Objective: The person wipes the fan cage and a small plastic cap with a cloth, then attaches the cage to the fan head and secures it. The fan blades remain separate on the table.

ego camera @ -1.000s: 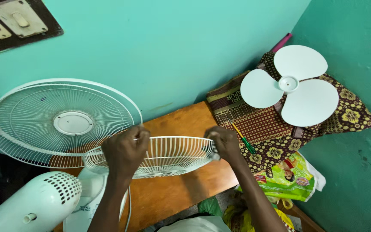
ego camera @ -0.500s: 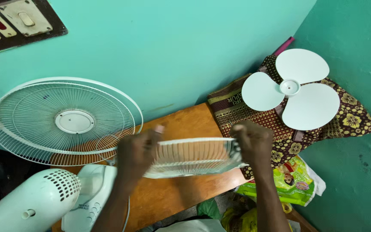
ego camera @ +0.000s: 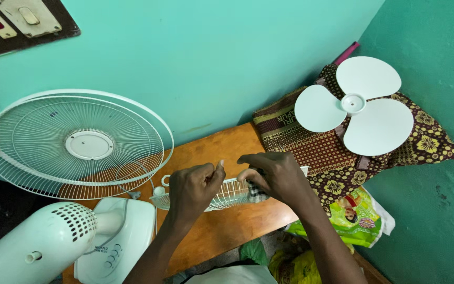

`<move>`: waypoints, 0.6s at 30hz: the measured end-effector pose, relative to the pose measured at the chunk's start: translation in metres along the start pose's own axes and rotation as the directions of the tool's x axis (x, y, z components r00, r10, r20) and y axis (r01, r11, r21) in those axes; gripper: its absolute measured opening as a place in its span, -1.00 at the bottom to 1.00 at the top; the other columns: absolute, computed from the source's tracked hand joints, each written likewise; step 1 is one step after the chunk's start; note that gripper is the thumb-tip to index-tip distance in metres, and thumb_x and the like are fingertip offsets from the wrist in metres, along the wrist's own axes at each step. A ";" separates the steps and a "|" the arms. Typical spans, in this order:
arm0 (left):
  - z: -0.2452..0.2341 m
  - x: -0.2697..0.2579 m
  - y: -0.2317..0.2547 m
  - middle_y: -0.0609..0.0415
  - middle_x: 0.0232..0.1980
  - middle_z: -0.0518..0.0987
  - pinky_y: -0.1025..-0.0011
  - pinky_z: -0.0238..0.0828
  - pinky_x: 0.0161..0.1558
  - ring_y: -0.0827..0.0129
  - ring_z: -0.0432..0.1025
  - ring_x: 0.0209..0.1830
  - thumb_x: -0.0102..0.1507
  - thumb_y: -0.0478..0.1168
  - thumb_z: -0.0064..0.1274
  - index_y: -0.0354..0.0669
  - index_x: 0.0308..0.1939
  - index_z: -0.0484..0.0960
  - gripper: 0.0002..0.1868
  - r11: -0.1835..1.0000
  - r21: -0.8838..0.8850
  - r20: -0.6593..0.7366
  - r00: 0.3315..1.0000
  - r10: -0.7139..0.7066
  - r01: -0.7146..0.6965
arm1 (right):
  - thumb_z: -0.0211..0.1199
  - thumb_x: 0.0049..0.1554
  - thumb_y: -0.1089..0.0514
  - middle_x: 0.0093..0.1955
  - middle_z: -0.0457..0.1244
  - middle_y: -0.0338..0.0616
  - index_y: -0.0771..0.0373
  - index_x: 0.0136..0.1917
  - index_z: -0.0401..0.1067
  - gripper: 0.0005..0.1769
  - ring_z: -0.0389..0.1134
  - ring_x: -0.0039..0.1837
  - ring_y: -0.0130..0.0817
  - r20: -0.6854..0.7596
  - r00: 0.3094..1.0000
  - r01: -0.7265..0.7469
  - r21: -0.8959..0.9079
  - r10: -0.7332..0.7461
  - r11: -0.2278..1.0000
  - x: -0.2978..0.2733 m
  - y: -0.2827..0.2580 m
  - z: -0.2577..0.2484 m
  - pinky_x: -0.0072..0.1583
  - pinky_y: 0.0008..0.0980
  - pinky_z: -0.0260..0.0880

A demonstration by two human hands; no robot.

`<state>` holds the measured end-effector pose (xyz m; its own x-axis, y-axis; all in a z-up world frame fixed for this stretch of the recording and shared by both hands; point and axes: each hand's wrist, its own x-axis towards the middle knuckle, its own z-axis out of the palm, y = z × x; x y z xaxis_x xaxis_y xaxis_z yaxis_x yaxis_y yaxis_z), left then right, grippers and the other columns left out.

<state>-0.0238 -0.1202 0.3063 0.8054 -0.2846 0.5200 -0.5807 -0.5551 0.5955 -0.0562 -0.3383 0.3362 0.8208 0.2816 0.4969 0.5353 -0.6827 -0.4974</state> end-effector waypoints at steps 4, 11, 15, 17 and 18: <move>-0.002 -0.002 0.000 0.02 -0.73 0.36 0.24 0.08 -0.68 0.27 0.25 -0.83 0.32 -0.10 0.14 -0.20 -0.69 0.40 -0.49 0.999 0.002 -0.020 0.999 -0.032 0.032 | 0.42 0.07 -0.05 -0.34 0.38 -0.11 0.26 -0.23 0.54 -0.68 0.39 -0.36 -0.20 -0.026 0.999 0.040 -0.096 -0.042 0.995 0.004 -0.002 0.008 -0.32 -0.24 0.35; 0.012 -0.013 0.000 0.06 -0.72 0.38 0.30 0.13 -0.70 0.36 0.28 -0.81 0.39 -0.09 0.08 -0.14 -0.63 0.47 -0.52 0.991 0.130 0.041 0.999 0.021 -0.026 | 0.39 0.15 0.02 -0.43 0.30 -0.12 0.22 -0.25 0.56 -0.75 0.32 -0.44 -0.23 -0.084 0.996 0.015 -0.136 -0.026 0.991 0.008 -0.013 0.021 -0.39 -0.24 0.26; 0.013 -0.015 -0.012 0.19 -0.74 0.43 0.36 0.10 -0.76 0.51 0.26 -0.85 0.38 -0.09 0.07 -0.08 -0.55 0.60 -0.61 0.995 0.078 0.008 0.998 0.059 -0.060 | 0.35 0.20 0.02 -0.39 0.34 -0.16 0.21 -0.23 0.55 -0.75 0.34 -0.43 -0.34 -0.093 0.995 0.038 -0.100 -0.047 0.994 0.001 0.000 0.035 -0.38 -0.30 0.31; 0.003 -0.012 -0.024 0.22 -0.75 0.42 0.39 0.07 -0.74 0.54 0.25 -0.84 0.38 -0.13 0.05 -0.07 -0.57 0.59 -0.60 1.000 -0.005 -0.042 0.999 -0.001 0.000 | 0.30 0.22 0.02 -0.36 0.36 -0.19 0.22 -0.20 0.54 -0.74 0.37 -0.42 -0.44 -0.068 0.997 -0.045 -0.003 0.045 0.999 -0.012 0.027 0.036 -0.38 -0.37 0.37; -0.003 -0.011 -0.031 0.23 -0.75 0.42 0.41 0.06 -0.74 0.56 0.25 -0.84 0.38 -0.14 0.05 -0.07 -0.59 0.59 -0.59 0.999 -0.047 -0.066 0.997 -0.031 0.027 | 0.27 0.23 0.03 -0.37 0.36 -0.20 0.22 -0.18 0.55 -0.75 0.38 -0.43 -0.49 -0.033 0.989 -0.140 0.060 0.143 0.988 -0.022 0.047 0.029 -0.39 -0.41 0.39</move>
<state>-0.0147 -0.0971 0.2841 0.8131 -0.2154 0.5408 -0.5633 -0.5255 0.6376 -0.0436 -0.3571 0.2814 0.8817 0.1591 0.4441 0.4258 -0.6736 -0.6041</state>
